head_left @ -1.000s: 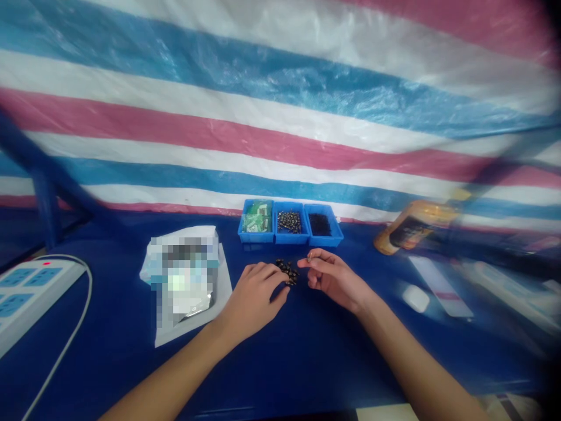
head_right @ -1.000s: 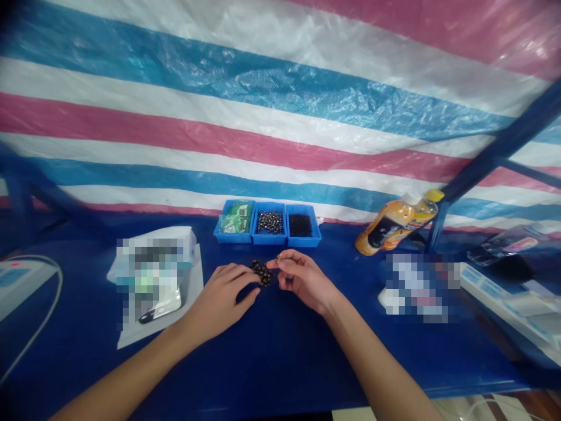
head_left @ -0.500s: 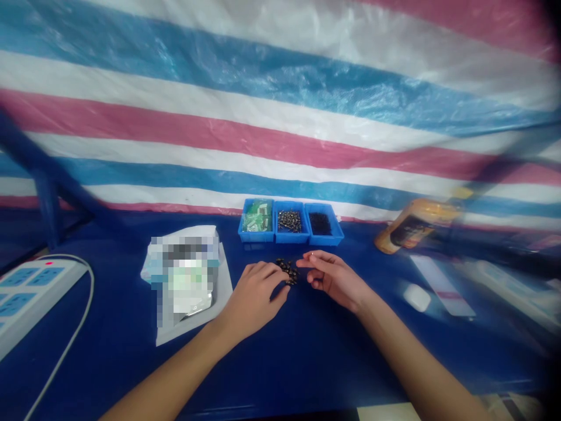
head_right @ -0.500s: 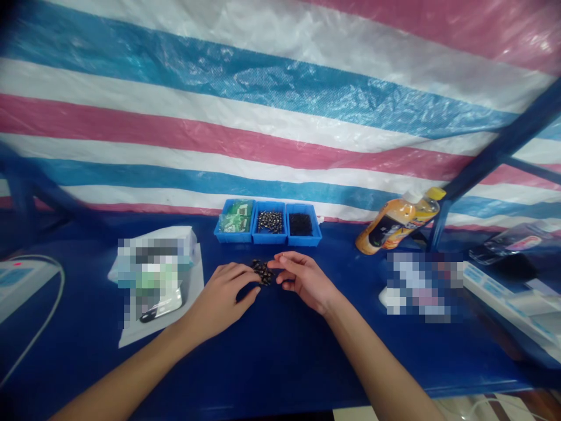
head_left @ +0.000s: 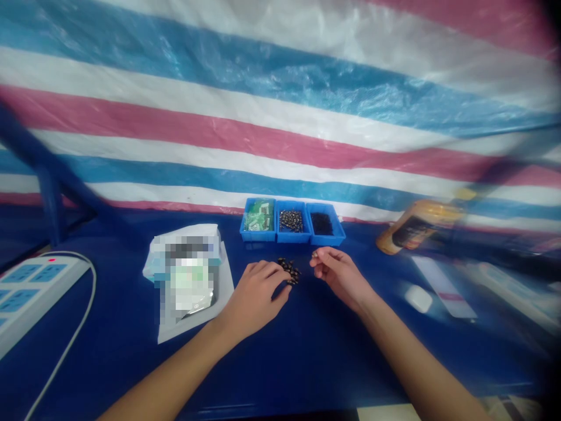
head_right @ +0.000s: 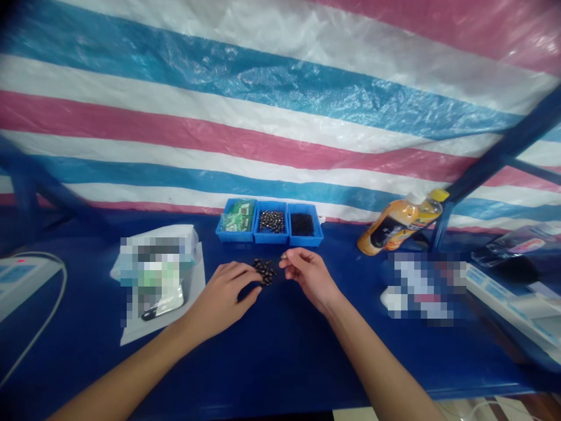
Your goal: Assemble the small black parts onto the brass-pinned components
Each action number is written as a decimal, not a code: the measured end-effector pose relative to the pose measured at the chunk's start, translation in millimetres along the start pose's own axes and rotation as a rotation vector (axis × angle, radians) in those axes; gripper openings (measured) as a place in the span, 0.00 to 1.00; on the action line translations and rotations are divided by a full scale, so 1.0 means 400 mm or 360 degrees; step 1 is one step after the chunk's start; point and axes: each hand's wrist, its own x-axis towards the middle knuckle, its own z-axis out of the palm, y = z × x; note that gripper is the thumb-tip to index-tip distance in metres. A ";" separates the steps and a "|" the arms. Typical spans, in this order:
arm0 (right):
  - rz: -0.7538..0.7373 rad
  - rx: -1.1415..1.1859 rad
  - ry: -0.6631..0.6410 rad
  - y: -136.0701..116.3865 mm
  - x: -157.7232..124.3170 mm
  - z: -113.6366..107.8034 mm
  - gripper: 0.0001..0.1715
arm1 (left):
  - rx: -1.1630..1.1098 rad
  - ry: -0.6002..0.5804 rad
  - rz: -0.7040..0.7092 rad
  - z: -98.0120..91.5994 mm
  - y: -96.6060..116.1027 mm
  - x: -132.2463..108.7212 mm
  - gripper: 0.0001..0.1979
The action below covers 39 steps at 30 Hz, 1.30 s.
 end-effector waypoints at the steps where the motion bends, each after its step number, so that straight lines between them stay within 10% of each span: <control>1: 0.0038 -0.0012 -0.0010 0.000 0.000 0.001 0.20 | 0.0000 0.0005 0.0000 -0.001 0.000 0.000 0.08; 11: 0.0219 -0.0146 -0.0122 0.008 0.003 -0.006 0.26 | 0.0008 -0.0010 0.0004 0.003 0.001 0.000 0.08; 17: -0.0111 -0.0105 -0.0072 -0.007 -0.007 0.011 0.20 | 0.0020 -0.0017 -0.0009 -0.001 0.003 0.000 0.08; 27: -0.0716 -0.2000 -0.0108 0.046 -0.007 0.017 0.16 | 0.0236 0.0094 -0.0084 0.006 0.004 0.004 0.08; 33: -0.0723 -0.2254 -0.0158 0.060 -0.003 0.010 0.13 | 0.0834 0.0514 -0.0593 -0.039 -0.017 0.005 0.15; 39: -0.0742 -0.2186 -0.0228 0.059 0.000 0.003 0.13 | 0.1004 0.0543 -0.0675 -0.074 -0.073 0.005 0.17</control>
